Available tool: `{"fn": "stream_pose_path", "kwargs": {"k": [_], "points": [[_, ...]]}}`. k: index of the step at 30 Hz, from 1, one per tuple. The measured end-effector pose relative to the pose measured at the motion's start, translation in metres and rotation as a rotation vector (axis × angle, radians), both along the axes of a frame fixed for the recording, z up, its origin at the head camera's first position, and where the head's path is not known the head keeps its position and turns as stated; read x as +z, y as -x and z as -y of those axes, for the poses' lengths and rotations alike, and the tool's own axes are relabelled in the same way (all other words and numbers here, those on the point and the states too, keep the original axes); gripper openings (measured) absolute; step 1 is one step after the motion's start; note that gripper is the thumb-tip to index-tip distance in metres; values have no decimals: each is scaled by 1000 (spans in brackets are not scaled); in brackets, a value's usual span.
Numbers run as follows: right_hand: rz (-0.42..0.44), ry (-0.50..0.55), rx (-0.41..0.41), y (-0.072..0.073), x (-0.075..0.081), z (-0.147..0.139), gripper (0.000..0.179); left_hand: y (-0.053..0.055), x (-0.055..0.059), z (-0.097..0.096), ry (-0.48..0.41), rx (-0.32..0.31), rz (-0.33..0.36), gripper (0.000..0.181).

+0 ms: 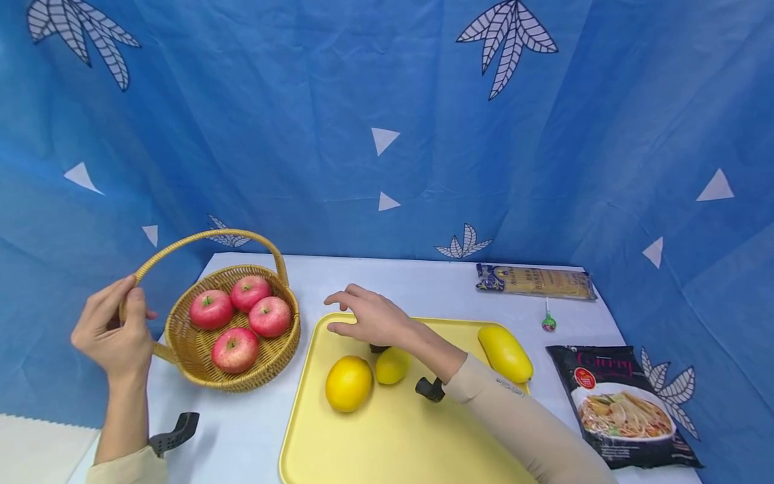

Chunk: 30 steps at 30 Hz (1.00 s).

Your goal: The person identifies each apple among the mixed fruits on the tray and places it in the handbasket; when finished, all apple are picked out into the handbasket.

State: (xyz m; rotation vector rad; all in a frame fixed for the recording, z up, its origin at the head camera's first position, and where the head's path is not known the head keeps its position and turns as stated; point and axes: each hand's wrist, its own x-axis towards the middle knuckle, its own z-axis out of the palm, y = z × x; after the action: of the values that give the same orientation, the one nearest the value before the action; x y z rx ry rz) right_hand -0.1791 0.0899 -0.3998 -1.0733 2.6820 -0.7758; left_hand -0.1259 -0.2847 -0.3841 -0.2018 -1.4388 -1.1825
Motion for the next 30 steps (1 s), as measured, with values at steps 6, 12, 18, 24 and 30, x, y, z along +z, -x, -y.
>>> {"fn": "stream_pose_path", "kwargs": {"k": [6,12,18,24,30], "points": [[-14,1,-35,1,-2,-20,45,0,5,-5,-11,5,1,16],[-33,30,-41,3,-2,-34,44,-2,12,-13,-19,118,28,15],[-41,51,-75,6,-1,-46,43,-5,28,-32,28,156,2,19],[-57,56,-103,10,0,-55,43,-2,49,-65,121,81,-111,35],[-73,57,-161,17,1,-66,43,6,64,-100,324,-104,-127,40]]}}
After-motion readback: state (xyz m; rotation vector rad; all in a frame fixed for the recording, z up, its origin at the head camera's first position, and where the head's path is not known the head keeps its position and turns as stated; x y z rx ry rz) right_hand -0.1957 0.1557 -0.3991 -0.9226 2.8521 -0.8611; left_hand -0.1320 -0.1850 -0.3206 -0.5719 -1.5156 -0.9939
